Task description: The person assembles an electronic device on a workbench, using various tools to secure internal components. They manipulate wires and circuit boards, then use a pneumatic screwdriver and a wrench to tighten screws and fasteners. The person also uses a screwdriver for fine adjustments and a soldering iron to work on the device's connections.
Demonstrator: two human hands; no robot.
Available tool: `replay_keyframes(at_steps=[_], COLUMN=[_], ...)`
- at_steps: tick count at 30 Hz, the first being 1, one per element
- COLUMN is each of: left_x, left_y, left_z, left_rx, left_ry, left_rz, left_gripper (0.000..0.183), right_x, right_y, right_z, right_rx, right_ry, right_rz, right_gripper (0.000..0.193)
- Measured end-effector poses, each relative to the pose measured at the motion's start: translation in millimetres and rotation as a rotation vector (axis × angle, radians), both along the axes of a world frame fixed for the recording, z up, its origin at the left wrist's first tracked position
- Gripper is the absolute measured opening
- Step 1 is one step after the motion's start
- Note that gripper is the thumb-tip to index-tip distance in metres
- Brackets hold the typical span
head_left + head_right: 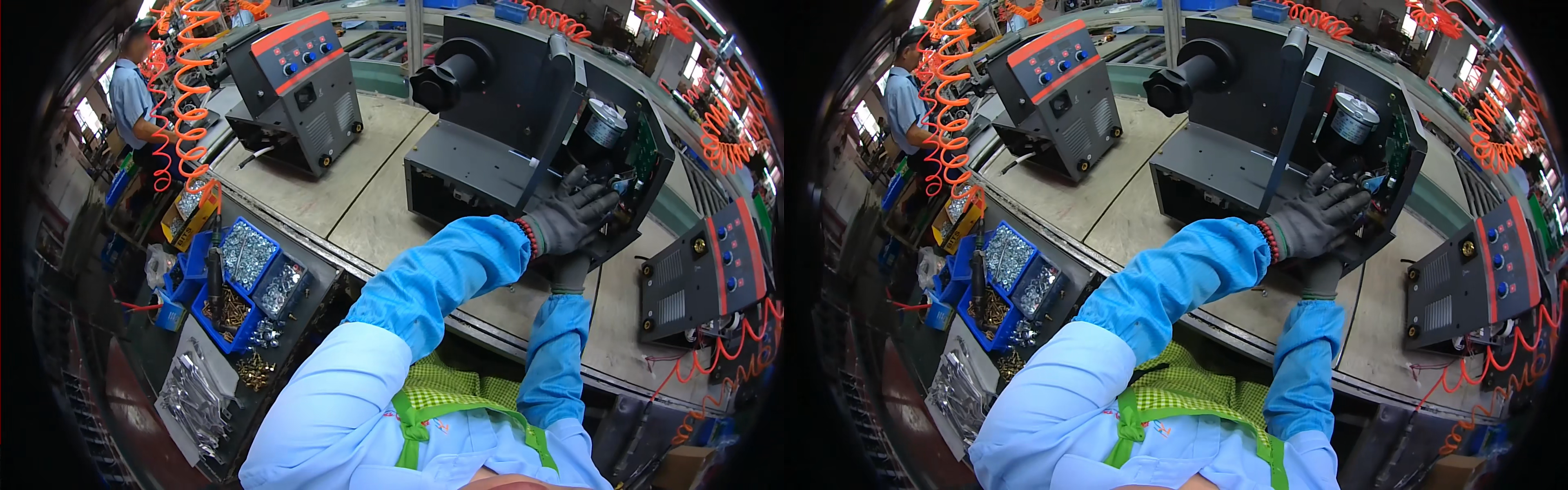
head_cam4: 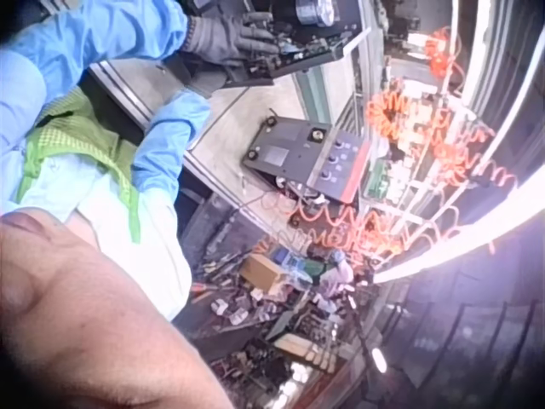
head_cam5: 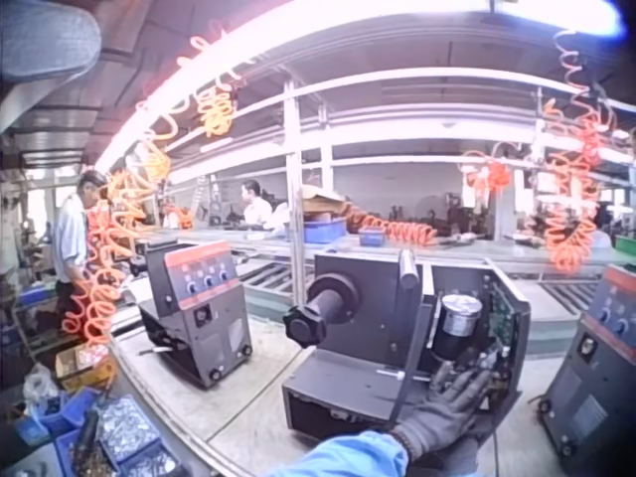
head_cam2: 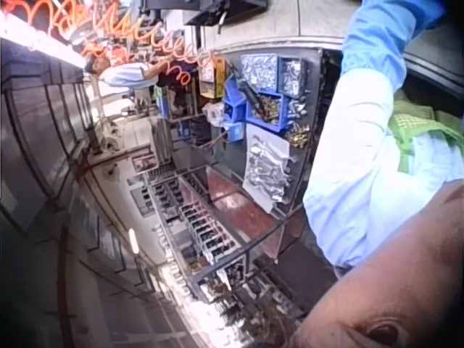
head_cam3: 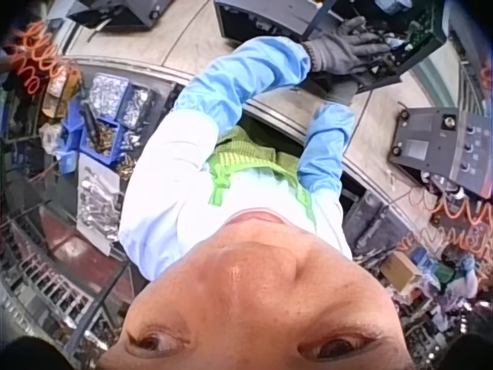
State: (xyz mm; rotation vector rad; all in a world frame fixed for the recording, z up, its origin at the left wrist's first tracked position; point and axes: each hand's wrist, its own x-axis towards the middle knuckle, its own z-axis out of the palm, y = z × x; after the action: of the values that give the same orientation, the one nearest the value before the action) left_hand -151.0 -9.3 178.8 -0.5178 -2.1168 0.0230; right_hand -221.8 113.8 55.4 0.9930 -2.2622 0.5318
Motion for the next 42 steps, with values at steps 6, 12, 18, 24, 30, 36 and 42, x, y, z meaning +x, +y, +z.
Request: replay_keyframes(at_steps=[6, 12, 18, 24, 30, 36, 42], left_x=[-5.8, -3.7, -1.8, -0.8, 0.6, 6.5, 4.1], left_y=[-1.1, 1.7, 1.5, 2.3, 2.3, 0.5, 1.3], left_z=[-2.6, -1.9, -1.8, 1.4, 3.2, 8.6, 5.4], left_rx=[-0.017, 0.005, -0.034, -0.01, -0.034, -0.012, -0.013], left_ry=[0.025, 0.019, -0.005, -0.021, 0.026, -0.087, -0.085], left_rz=[0.017, -0.013, 0.003, -0.009, 0.007, -0.047, -0.034], left_gripper=[0.04, 0.041, 0.043, 0.045, 0.039, 0.04, 0.041], right_x=[-1.3, 0.3, 1.1, 4.4, 6.8, -0.6, 3.3], right_y=[-3.3, -5.6, -2.8, -3.5, -4.6, -8.4, -5.3], right_z=[1.8, 3.1, -0.9, -5.2, -5.2, 2.5, -3.6], right_rx=[0.005, 0.007, 0.006, -0.005, -0.017, -0.032, -0.027], right_ry=[0.01, 0.024, 0.026, 0.025, 0.029, 0.038, 0.037], right_rz=[0.005, 0.005, 0.008, 0.002, -0.002, -0.009, -0.01], right_gripper=[0.041, 0.045, 0.048, 0.051, 0.055, 0.058, 0.062])
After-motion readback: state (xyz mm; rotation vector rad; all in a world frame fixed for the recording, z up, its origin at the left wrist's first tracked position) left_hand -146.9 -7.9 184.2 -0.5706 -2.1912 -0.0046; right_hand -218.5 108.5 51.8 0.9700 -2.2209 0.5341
